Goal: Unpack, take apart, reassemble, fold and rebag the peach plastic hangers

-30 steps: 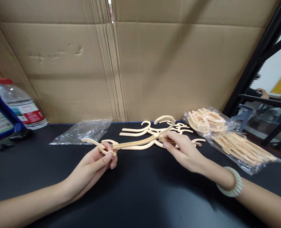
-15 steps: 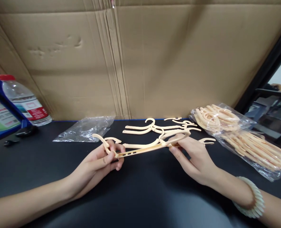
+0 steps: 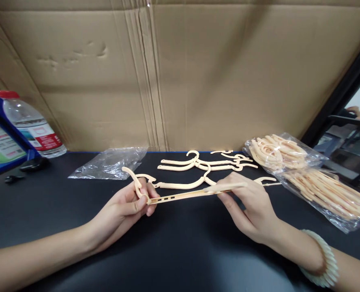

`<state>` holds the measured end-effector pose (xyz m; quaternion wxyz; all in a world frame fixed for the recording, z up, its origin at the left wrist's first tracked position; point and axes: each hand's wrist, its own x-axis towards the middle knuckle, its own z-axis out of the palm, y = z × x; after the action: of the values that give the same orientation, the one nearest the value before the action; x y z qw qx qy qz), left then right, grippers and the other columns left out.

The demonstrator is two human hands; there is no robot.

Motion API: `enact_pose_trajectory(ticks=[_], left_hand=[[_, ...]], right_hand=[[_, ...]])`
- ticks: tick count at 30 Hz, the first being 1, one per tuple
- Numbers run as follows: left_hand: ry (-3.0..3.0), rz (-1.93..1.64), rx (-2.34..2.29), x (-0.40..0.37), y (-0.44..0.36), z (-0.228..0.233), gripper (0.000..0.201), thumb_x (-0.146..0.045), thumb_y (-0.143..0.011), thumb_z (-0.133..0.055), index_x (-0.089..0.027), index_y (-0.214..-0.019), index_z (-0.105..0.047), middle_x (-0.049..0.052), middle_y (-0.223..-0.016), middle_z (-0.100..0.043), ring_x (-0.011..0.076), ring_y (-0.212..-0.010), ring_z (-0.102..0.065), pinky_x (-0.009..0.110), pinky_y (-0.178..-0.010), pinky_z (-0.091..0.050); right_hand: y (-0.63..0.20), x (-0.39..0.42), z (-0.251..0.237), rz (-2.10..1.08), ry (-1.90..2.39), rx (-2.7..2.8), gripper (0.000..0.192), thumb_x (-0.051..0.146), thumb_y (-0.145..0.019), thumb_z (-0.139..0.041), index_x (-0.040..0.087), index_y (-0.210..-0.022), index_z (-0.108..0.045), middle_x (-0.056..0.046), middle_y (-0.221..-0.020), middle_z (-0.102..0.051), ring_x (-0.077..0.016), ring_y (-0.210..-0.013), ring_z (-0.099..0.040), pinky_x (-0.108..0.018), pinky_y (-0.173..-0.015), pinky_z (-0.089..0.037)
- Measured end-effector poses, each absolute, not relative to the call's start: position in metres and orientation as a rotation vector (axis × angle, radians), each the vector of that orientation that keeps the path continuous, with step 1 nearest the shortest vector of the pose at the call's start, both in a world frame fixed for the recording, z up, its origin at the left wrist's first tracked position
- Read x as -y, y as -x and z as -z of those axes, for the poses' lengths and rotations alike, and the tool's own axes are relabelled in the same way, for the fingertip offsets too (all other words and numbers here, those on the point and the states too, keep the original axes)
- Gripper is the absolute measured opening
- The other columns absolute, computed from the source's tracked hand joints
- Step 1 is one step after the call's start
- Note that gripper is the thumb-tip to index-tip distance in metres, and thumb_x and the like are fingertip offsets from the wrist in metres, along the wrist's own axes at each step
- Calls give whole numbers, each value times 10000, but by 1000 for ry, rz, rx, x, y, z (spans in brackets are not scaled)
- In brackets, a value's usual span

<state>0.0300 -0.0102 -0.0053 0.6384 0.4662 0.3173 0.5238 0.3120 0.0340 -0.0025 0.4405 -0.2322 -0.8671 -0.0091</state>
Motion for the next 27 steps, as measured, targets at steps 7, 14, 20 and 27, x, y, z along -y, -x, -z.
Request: enact_pose_trajectory(ticks=[7,14,20,27], left_hand=[[-1059,-1259,-793,11,-33,5,232,-204,-746,-755,-155,-724,-530,9,-765,-635,117,-621,-530,251,-624,-389],[-1032,-1342,-842,13,-37,5,266,-122,-714,-741,-169,-702,-479,-41,-659,-598,89,-533,-520,202,-538,-394],[-1027,-1375,-922,12,-37,4,222,-165,-715,-770,-147,-692,-550,-8,-718,-658,100,-600,-614,195,-591,-503],[-1034,-1352,-1023,11,-37,5,165,-220,-736,-768,-148,-745,-620,7,-835,-694,129,-776,-681,224,-761,-556]], right_hand=[[-311,-30,3,59,523,2158,245,56,-846,-523,205,-1025,-597,-44,-820,-668,-178,-692,-632,-302,-594,-493],[-308,-24,5,243,594,2130,142,102,-874,-546,195,-977,-575,-53,-853,-694,-182,-769,-672,-274,-678,-531],[-305,-21,3,156,785,2089,56,176,-913,-537,208,-931,-580,6,-709,-668,-120,-581,-635,-222,-555,-487],[-307,-30,7,-203,1016,1940,115,279,-925,-528,227,-965,-622,10,-738,-680,-130,-644,-661,-203,-548,-494]])
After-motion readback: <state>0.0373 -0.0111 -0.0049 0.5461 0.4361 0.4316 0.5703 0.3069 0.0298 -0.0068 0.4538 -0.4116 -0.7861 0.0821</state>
